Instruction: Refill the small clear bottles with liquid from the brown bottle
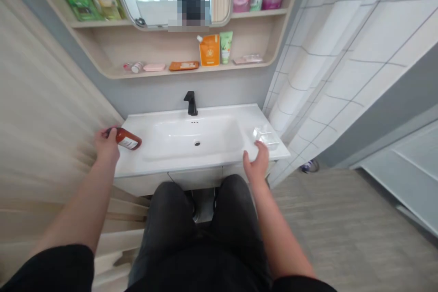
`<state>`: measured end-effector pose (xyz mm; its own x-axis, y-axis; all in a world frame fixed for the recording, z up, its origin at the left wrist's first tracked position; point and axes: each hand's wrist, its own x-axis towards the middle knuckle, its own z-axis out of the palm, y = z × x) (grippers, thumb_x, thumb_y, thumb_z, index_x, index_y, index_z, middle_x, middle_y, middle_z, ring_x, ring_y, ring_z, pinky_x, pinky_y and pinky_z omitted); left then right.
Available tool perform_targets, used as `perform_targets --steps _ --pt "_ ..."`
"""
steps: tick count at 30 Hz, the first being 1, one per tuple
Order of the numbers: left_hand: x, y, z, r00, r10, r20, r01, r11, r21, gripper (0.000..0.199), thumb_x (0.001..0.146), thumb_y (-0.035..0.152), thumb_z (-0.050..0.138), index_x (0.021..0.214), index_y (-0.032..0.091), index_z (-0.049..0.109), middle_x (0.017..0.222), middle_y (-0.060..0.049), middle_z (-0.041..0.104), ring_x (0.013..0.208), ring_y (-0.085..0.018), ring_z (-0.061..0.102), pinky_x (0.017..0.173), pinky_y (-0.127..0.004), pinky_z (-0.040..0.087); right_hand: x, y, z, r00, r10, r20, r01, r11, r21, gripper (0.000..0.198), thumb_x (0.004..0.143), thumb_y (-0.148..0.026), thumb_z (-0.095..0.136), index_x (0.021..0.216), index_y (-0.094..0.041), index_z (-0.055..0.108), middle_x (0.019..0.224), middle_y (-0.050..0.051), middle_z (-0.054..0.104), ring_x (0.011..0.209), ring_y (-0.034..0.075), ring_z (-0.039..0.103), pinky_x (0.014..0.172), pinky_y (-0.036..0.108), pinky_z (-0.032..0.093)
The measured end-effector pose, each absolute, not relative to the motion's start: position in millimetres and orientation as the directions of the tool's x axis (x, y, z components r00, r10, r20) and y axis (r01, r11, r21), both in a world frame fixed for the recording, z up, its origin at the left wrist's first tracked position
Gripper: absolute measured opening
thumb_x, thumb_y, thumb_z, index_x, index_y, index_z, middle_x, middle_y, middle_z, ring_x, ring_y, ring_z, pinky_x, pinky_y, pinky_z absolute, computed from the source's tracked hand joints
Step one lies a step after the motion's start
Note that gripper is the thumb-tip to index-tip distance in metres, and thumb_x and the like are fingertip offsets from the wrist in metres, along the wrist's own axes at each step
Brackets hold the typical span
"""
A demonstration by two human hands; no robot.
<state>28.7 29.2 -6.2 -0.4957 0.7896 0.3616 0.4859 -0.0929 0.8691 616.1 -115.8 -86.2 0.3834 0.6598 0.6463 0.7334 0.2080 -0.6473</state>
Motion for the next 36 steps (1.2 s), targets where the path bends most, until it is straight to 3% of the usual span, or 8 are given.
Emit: perform_targets --steps 4,9,11,18,21,27,33,36 --pt "110.0 -30.0 3.6 -0.478 0.790 0.383 0.177 -0.340 0.924 0.030 0.104 0.051 0.069 0.118 0.025 0.063 0.139 -0.013 0.079 0.129 -0.026 0.077 0.111 -0.046 0.063 531.9 -119.2 -76.9 -0.016 0.858 0.513 0.534 0.441 -0.721 0.053 0.101 -0.050 0.072 0.150 -0.031 0.063 0.148 0.016 0.069 0.143 0.040 0.063 0.125 0.064 0.052" --pt "223.1 -115.1 1.9 -0.228 0.917 0.329 -0.188 -0.372 0.909 0.038 0.095 0.053 0.085 0.112 0.022 0.072 0.129 -0.012 0.084 0.121 -0.027 0.079 0.110 -0.047 0.062 440.7 -137.2 -49.8 -0.345 0.830 0.438 0.252 0.532 -0.809 0.117 0.082 -0.052 0.098 0.177 -0.030 0.034 0.179 0.018 0.044 0.161 0.040 0.052 0.132 0.061 0.046" --pt "245.7 -136.5 -1.4 -0.147 0.941 0.306 -0.234 -0.334 0.913 0.034 0.098 0.051 0.084 0.117 0.024 0.076 0.137 -0.012 0.082 0.128 -0.029 0.077 0.114 -0.048 0.060 427.4 -146.0 -38.4 -0.343 0.842 0.416 0.221 0.502 -0.836 0.116 0.080 -0.045 0.100 0.176 -0.030 0.036 0.173 0.016 0.054 0.155 0.038 0.059 0.131 0.059 0.048" --pt "236.2 -149.7 -2.7 0.355 0.855 0.377 -0.075 -0.376 0.923 0.053 0.107 0.058 0.070 0.149 0.027 0.075 0.166 -0.015 0.064 0.159 -0.036 0.056 0.133 -0.055 0.044 460.1 -166.3 -32.0 -0.417 0.841 0.344 0.221 0.461 -0.859 0.097 0.074 -0.051 0.103 0.157 -0.027 0.059 0.148 0.012 0.075 0.131 0.038 0.076 0.116 0.055 0.059" --pt "235.3 -154.1 0.5 0.316 0.817 0.482 0.073 -0.527 0.846 0.070 0.100 0.060 0.079 0.160 0.028 0.065 0.159 -0.015 0.065 0.151 -0.034 0.060 0.129 -0.054 0.047 468.8 -177.7 -38.0 -0.326 0.886 0.330 0.367 0.440 -0.820 0.097 0.075 -0.051 0.102 0.158 -0.027 0.057 0.150 0.014 0.074 0.133 0.040 0.074 0.117 0.058 0.057" --pt "239.8 -165.2 4.0 0.172 0.838 0.517 0.293 -0.545 0.785 0.021 0.104 0.041 0.077 0.116 0.025 0.083 0.106 -0.007 0.078 0.101 -0.023 0.074 0.097 -0.040 0.060 476.0 -189.4 -36.7 -0.322 0.896 0.305 0.358 0.414 -0.837 0.093 0.072 -0.048 0.103 0.152 -0.026 0.063 0.143 0.014 0.077 0.126 0.040 0.077 0.111 0.055 0.059" --pt "224.2 -171.2 24.7 0.423 0.798 0.429 0.312 -0.572 0.758 0.026 0.112 0.038 0.065 0.127 0.025 0.082 0.120 -0.010 0.080 0.111 -0.024 0.076 0.102 -0.039 0.060 496.0 -180.5 -30.7 -0.556 0.796 0.239 0.129 0.367 -0.921 0.088 0.076 -0.061 0.101 0.147 -0.024 0.068 0.139 0.010 0.080 0.123 0.037 0.077 0.111 0.051 0.059" --pt "219.6 -175.4 34.8 0.500 0.777 0.381 0.394 -0.596 0.699 0.028 0.112 0.038 0.063 0.131 0.026 0.080 0.122 -0.009 0.081 0.114 -0.026 0.077 0.104 -0.040 0.059 501.9 -180.4 -27.1 -0.604 0.769 0.211 0.161 0.377 -0.912 0.086 0.076 -0.063 0.100 0.147 -0.025 0.069 0.138 0.008 0.080 0.122 0.036 0.077 0.109 0.049 0.060"
